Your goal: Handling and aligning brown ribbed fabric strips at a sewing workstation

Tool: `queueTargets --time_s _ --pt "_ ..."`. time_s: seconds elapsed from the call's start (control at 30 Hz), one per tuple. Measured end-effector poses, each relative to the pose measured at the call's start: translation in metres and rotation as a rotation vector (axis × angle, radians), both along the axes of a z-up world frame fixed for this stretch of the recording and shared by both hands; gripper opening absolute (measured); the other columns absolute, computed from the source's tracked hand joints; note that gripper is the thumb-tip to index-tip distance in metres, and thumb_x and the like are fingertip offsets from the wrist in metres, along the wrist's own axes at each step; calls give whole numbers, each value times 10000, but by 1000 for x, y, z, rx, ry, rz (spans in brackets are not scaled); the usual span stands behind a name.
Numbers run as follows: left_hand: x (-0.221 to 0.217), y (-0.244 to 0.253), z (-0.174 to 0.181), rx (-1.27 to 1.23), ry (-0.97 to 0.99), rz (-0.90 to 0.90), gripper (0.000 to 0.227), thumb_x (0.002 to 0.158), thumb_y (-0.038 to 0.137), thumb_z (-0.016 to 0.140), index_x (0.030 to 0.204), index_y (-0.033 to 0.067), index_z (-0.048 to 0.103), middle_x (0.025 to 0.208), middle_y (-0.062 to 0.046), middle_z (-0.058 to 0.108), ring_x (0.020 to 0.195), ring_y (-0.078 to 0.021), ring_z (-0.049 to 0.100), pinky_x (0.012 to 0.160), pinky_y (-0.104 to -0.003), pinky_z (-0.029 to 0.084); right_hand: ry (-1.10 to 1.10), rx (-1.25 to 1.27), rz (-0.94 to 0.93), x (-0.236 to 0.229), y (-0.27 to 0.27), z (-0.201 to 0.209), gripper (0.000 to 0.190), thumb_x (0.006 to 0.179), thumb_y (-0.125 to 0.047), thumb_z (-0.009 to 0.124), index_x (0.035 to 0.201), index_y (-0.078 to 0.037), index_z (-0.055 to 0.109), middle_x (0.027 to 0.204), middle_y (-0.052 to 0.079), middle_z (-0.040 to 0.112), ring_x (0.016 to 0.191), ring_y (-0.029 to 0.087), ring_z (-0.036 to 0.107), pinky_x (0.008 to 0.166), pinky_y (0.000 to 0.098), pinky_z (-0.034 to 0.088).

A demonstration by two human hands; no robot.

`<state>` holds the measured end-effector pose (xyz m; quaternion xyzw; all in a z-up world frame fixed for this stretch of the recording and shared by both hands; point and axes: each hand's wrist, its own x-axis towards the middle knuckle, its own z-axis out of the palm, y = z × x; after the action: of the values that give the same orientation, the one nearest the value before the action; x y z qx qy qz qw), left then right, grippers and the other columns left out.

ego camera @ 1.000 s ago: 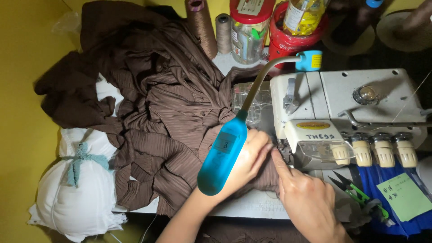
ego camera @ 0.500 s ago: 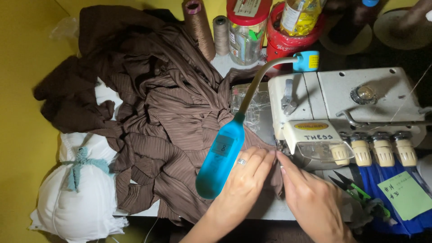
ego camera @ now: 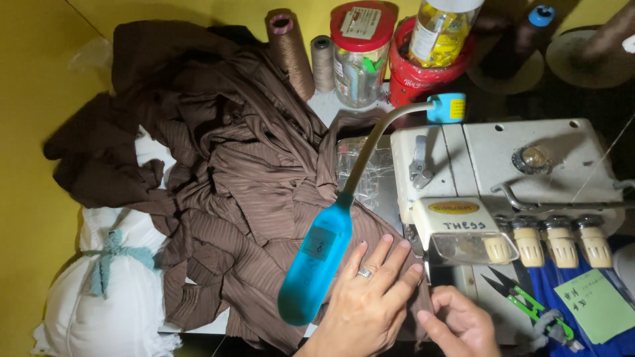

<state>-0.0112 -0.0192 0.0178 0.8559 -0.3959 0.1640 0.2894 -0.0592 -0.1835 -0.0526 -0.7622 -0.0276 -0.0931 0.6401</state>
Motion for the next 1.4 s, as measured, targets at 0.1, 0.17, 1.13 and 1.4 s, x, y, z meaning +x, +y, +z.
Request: queueTargets --time_s 0.1,0.17,1.13,1.4 --pt "5 0 0 -11 16 -13 338 757 118 494 1081 21 507 1196 -256 441 1115 -403 433 876 -525 316 279 509 160 -9 -3 -47 105 707 49 566 760 -12 499 590 137 601 504 150 548 472 235 412" --pt "9 -1 -1 -4 16 -30 347 746 113 497 1080 19 506 1196 -267 437 1121 -407 427 878 -524 315 304 621 164 -12 1 -60 196 703 93 552 855 -20 504 689 155 642 602 155 585 535 244 425" --pt "-48 16 -12 -111 15 37 92 830 176 551 896 126 591 889 -9 565 728 -191 519 698 -369 267 363 1001 235 -39 10 1 501 902 -284 270 1176 116 396 1072 265 551 944 300 555 808 387 427" --pt "-58 3 -13 -189 125 186 48 763 210 599 762 164 584 842 4 524 767 -191 510 754 -378 257 395 932 191 -41 14 7 562 883 -351 291 1166 120 408 1045 265 567 914 283 564 773 342 434"
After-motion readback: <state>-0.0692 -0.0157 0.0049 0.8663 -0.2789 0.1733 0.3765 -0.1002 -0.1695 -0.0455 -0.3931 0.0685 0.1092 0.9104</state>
